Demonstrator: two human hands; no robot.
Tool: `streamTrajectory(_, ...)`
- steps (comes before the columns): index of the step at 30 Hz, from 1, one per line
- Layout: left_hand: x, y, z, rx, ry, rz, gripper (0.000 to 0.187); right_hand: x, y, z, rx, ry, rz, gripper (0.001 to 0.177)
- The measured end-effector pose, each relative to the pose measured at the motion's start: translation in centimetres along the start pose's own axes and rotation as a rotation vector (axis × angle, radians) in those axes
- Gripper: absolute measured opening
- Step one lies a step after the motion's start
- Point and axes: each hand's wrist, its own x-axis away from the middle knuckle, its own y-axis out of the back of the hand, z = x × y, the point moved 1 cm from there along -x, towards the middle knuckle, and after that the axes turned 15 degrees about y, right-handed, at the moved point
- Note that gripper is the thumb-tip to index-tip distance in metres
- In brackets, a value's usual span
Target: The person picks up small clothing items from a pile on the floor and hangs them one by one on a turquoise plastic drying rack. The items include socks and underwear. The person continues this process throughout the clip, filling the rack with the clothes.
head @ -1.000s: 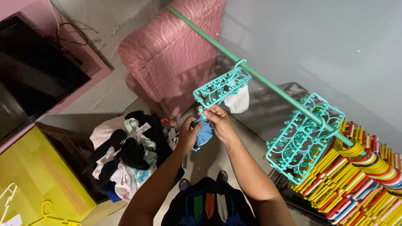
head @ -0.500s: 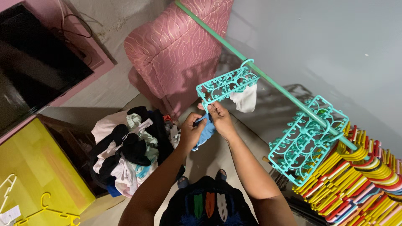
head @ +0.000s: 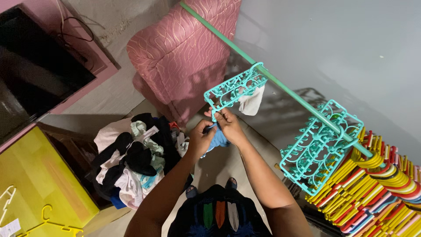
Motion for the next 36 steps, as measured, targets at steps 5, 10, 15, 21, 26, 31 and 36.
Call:
streamTrajectory(5, -0.6, -0.3, 0.4, 0.133, -0.09, 0.082, 0.012, 0.1, 0.6, -1.0, -0.048, -0.001, -0.011, 0.026)
streamTrajectory(10, -1.2, -0.7, 1.8, 0.18, -0.076, 0.073, 0.013, 0.2, 0.9, -1.4, -0.031, 0.007, -0.025, 0.022)
streamTrajectory(15, -2.3, -1.5, 3.3, 0.304, -0.022, 0.039, 0.013, 0.0, 1.0, -1.3, 0.016, 0.041, -0.031, 0.019)
streamTrajectory(21, -2.5, -1.9, 3.7, 0.386, 0.063, 0.011, 0.012, 0.0, 1.0, -0.8, 0.038, 0.034, -0.054, 0.017)
streamTrajectory(26, -2.7, -1.7, 2.8, 0.383, -0.021, -0.033, 0.017, -0.1, 1.0, -0.6, 0.007, 0.042, -0.052, 0.019)
streamTrajectory(31, -3.3, -3.2, 2.5, 0.652, 0.138, 0.032, 0.016, -0.4, 1.2, 0.0, 0.14, 0.073, -0.077, 0.016)
streamTrajectory(36, -3.8, -3.8, 2.9, 0.841, 0.366, 0.101, 0.017, -0.2, 1.5, 0.7, 0.207, 0.034, -0.096, 0.018)
